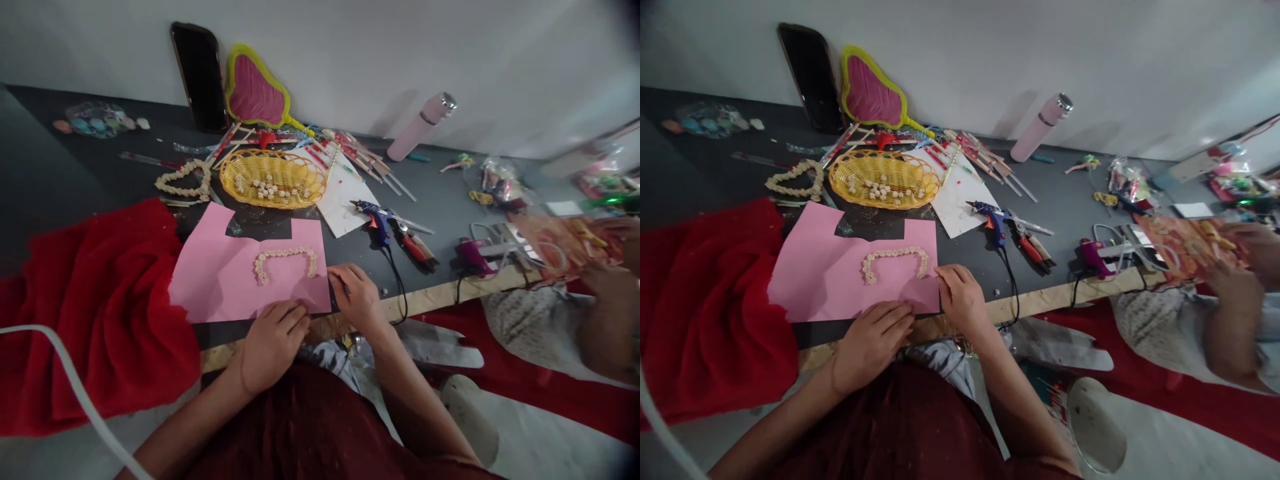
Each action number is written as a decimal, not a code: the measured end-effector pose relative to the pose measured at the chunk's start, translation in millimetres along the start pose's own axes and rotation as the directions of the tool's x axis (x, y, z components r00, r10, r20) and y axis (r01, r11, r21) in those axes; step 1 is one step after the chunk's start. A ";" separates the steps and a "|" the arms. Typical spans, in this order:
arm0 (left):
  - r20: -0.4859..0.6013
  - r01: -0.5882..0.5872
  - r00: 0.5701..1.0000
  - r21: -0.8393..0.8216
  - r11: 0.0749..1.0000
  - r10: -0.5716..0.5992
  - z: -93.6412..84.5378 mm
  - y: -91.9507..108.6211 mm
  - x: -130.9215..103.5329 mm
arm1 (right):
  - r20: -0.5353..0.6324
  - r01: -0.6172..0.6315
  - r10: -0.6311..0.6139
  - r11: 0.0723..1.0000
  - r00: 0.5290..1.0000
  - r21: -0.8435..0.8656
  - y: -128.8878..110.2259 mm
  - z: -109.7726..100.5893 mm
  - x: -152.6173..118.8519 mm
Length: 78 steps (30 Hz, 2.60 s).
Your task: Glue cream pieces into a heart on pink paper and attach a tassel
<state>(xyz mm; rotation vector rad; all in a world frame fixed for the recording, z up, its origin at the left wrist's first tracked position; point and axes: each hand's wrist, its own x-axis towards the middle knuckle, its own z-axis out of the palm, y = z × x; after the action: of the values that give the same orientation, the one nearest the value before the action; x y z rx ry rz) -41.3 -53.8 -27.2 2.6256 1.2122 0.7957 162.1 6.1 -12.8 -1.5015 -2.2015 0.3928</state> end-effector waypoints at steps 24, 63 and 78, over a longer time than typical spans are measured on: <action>-0.001 0.346 0.928 0.377 0.859 -0.374 -16.9 -39.6 -9.9 | 0.154 0.118 -0.079 0.958 0.985 -0.262 -5.2 8.1 -7.6; 0.064 0.329 0.915 0.456 0.827 -0.399 -16.4 -38.9 15.9 | 0.182 0.104 -0.046 0.941 0.982 -0.323 -6.4 25.2 17.9; 0.097 0.348 0.891 0.483 0.803 -0.444 -23.9 -28.7 -44.1 | 0.189 0.089 -0.025 0.937 0.982 -0.338 2.3 9.6 -36.4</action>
<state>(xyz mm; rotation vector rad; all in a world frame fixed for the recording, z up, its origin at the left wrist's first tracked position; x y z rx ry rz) -96.4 -69.6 -34.5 2.5247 1.9919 0.1633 170.3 -26.7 -29.3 -1.6268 -2.5574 0.1298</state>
